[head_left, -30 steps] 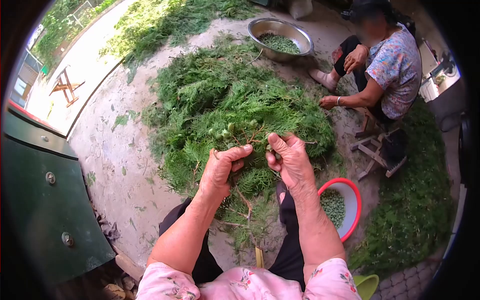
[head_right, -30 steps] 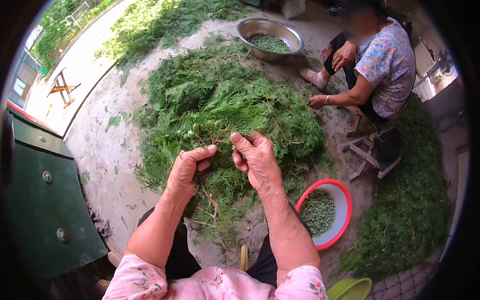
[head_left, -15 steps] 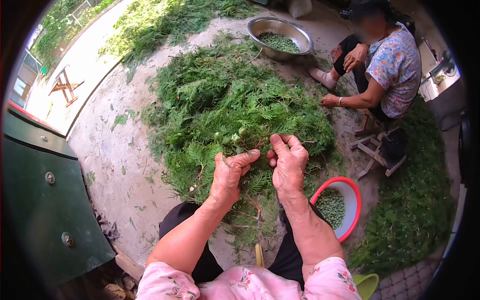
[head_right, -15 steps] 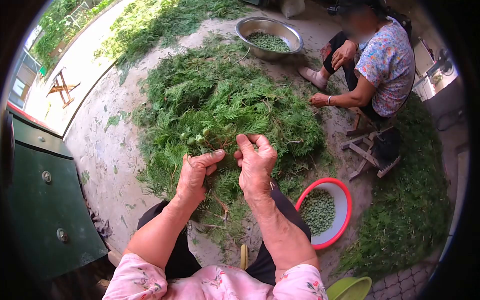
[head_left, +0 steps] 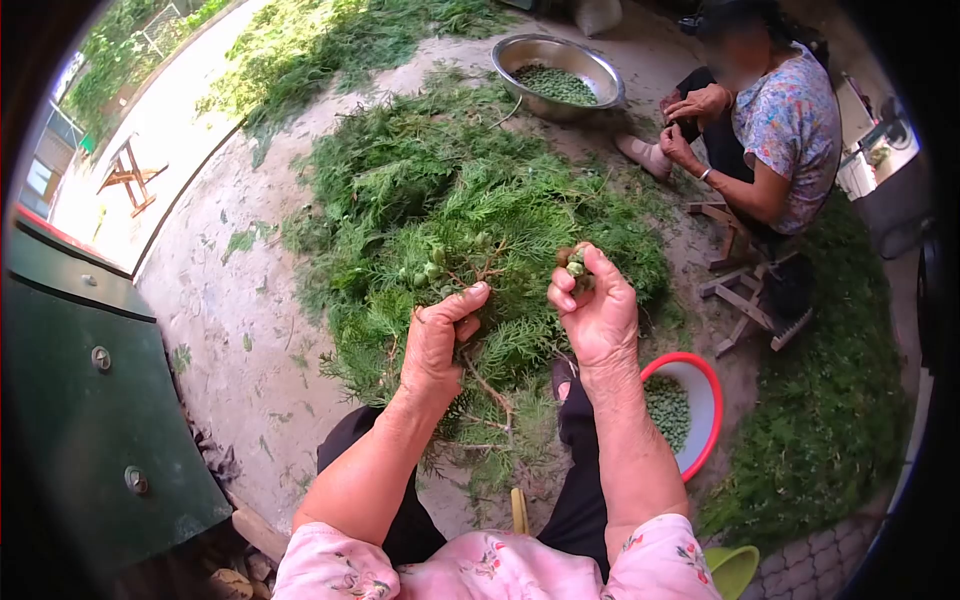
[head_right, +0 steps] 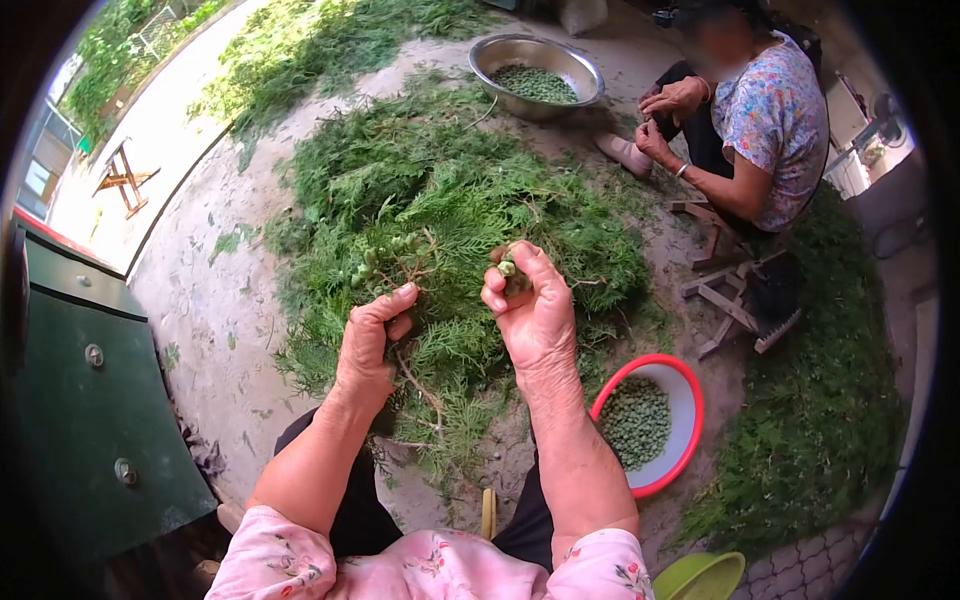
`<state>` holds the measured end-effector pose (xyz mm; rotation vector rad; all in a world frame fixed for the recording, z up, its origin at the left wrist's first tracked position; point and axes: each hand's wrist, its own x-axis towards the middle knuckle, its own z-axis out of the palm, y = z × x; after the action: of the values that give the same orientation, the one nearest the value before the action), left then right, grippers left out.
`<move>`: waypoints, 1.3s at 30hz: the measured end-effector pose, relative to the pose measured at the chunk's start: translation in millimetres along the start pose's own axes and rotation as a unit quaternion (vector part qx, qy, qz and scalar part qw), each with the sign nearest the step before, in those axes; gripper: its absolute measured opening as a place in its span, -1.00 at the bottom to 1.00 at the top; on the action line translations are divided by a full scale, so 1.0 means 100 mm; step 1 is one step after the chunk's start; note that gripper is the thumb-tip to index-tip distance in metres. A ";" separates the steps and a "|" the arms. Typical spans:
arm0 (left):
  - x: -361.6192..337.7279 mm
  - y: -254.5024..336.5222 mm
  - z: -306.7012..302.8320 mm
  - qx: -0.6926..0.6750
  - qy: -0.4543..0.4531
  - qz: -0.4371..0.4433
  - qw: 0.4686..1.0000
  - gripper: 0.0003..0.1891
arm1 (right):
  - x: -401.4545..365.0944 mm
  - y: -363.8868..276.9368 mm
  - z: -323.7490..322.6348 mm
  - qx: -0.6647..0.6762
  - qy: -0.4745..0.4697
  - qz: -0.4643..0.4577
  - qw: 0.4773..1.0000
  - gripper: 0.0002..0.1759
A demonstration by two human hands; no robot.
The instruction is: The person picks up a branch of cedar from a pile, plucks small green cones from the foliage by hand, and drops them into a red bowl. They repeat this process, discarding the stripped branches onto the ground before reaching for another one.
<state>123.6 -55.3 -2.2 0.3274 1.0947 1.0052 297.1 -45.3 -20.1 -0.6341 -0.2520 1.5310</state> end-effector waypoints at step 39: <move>0.02 -0.05 -0.06 -0.005 -0.063 0.027 0.998 -0.82 | -1.21 -1.44 -1.89 -0.678 0.303 0.002 0.669 -0.79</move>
<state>121.8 -57.9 -9.4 0.4080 0.9710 1.0249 512.6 -193.7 -70.9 -2.2624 -0.8867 0.7859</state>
